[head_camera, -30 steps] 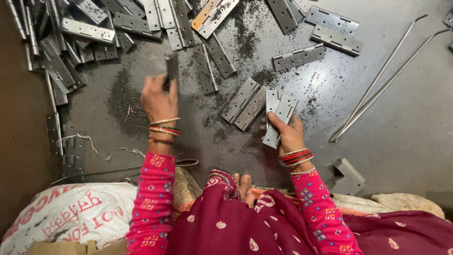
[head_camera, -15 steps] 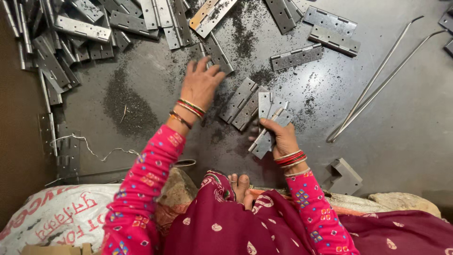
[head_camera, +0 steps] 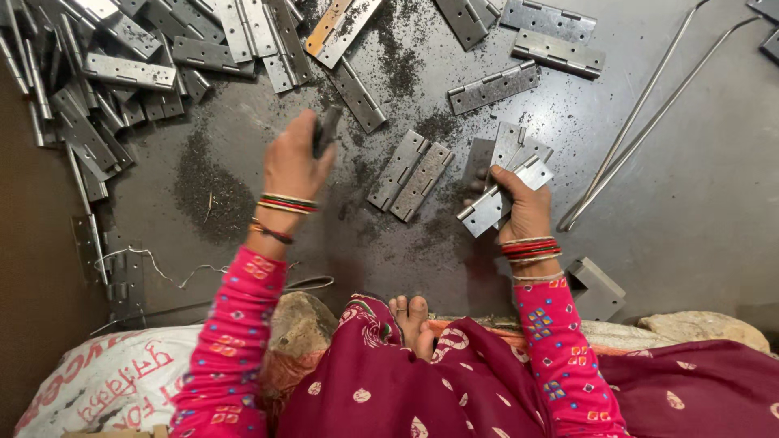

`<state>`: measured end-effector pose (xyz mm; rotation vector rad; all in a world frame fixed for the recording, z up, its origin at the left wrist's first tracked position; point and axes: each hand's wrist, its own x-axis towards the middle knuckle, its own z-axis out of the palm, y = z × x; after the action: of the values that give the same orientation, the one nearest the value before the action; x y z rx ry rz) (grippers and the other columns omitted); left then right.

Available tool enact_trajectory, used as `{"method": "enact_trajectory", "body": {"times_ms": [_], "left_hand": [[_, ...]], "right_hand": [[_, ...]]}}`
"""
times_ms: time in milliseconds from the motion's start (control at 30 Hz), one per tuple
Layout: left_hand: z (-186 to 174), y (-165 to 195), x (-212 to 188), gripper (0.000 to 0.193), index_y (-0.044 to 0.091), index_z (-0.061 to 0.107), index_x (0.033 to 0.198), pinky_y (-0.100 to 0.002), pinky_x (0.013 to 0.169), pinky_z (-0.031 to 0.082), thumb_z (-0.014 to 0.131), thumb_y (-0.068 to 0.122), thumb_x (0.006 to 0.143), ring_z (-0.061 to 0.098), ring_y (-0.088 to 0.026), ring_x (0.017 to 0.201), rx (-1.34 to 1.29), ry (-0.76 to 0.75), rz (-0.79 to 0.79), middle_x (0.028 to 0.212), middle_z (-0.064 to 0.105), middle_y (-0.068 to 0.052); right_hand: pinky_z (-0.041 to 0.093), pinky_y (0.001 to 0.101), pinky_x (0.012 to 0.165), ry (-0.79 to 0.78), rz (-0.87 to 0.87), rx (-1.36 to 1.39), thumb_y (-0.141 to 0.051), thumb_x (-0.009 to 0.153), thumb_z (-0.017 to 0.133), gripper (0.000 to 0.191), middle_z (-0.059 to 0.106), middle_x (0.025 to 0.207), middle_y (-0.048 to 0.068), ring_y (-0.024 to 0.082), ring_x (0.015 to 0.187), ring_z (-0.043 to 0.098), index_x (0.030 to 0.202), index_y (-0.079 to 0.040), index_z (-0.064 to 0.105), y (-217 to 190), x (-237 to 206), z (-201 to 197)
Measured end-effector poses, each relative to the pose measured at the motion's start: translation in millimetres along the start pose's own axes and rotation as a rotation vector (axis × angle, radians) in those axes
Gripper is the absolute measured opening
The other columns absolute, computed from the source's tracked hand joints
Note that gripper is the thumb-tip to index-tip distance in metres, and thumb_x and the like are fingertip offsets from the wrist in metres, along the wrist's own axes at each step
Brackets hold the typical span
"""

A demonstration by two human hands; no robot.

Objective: The person sorts metal hinges by hand, picking them up from a large pile on the floor, gathering them into small stacks, and moving them aside.

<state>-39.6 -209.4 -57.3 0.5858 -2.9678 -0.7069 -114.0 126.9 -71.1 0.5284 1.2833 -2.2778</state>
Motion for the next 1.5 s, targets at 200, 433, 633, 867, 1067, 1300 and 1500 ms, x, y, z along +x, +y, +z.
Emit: {"method": "enact_trajectory", "body": {"times_ms": [200,433,633,867,1067,1300,1500], "left_hand": [[74.4,105.2,-40.8,0.067,0.003,0.057,0.114,-0.044,0.073,0.057,0.089,0.041,0.068,0.063,-0.033,0.097,0.138,0.073,0.201,0.103,0.063,-0.015],[99.2,121.6,-31.8,0.072,-0.006,0.054,0.133,-0.042,0.082,0.056,0.085,0.032,0.08,0.06,-0.032,0.104,0.401,-0.076,0.083,0.115,0.06,-0.016],[81.5,96.9,-23.8,0.066,0.003,0.057,0.12,-0.049,0.083,0.054,0.088,0.035,0.072,0.059,-0.035,0.111,0.155,-0.088,0.01,0.115,0.059,-0.017],[73.5,105.0,-19.2,0.072,0.002,0.053,0.112,-0.048,0.092,0.052,0.092,0.038,0.064,0.06,-0.034,0.107,0.21,-0.111,-0.115,0.111,0.061,-0.018],[76.4,101.1,-16.7,0.074,0.0,0.052,0.112,-0.049,0.087,0.054,0.093,0.032,0.059,0.06,-0.039,0.106,0.068,-0.102,-0.074,0.113,0.061,-0.021],[84.8,86.5,-20.5,0.062,-0.001,0.057,0.114,-0.05,0.085,0.056,0.086,0.028,0.068,0.068,-0.04,0.095,-0.046,-0.222,-0.114,0.101,0.068,-0.022],[80.5,80.6,-1.8,0.065,-0.005,0.06,0.117,-0.047,0.083,0.058,0.087,0.026,0.066,0.073,-0.038,0.093,-0.472,-0.128,0.002,0.104,0.071,-0.024]], "right_hand": [[0.066,0.0482,0.062,0.008,0.011,0.015,-0.004,0.09,0.069,0.021,0.073,0.09,0.016,0.029,0.078,0.075,0.108,0.004,0.064,-7.0,-5.0,3.4],[0.066,0.0492,0.061,0.041,-0.015,0.022,-0.003,0.091,0.07,0.02,0.073,0.09,0.018,0.03,0.076,0.075,0.107,0.006,0.064,-11.7,-8.8,3.9],[0.066,0.0492,0.06,0.041,-0.018,0.02,-0.002,0.089,0.069,0.021,0.073,0.089,0.017,0.029,0.076,0.075,0.109,0.005,0.064,-7.5,-4.3,6.8],[0.066,0.0501,0.059,0.029,-0.009,0.003,-0.002,0.09,0.07,0.02,0.071,0.089,0.016,0.03,0.074,0.075,0.108,0.004,0.062,8.2,-1.8,9.2],[0.066,0.0478,0.059,0.025,-0.016,-0.051,-0.003,0.09,0.071,0.021,0.074,0.089,0.018,0.03,0.075,0.076,0.107,0.005,0.062,15.8,-1.3,9.2],[0.065,0.0412,0.058,0.023,-0.043,-0.074,-0.005,0.089,0.075,0.025,0.075,0.09,0.018,0.03,0.074,0.077,0.109,0.007,0.065,24.6,-1.9,8.6],[0.065,0.0376,0.067,-0.001,-0.049,-0.073,-0.015,0.086,0.082,0.038,0.074,0.096,0.011,0.025,0.08,0.074,0.116,0.001,0.064,29.9,-0.2,10.4]]}}
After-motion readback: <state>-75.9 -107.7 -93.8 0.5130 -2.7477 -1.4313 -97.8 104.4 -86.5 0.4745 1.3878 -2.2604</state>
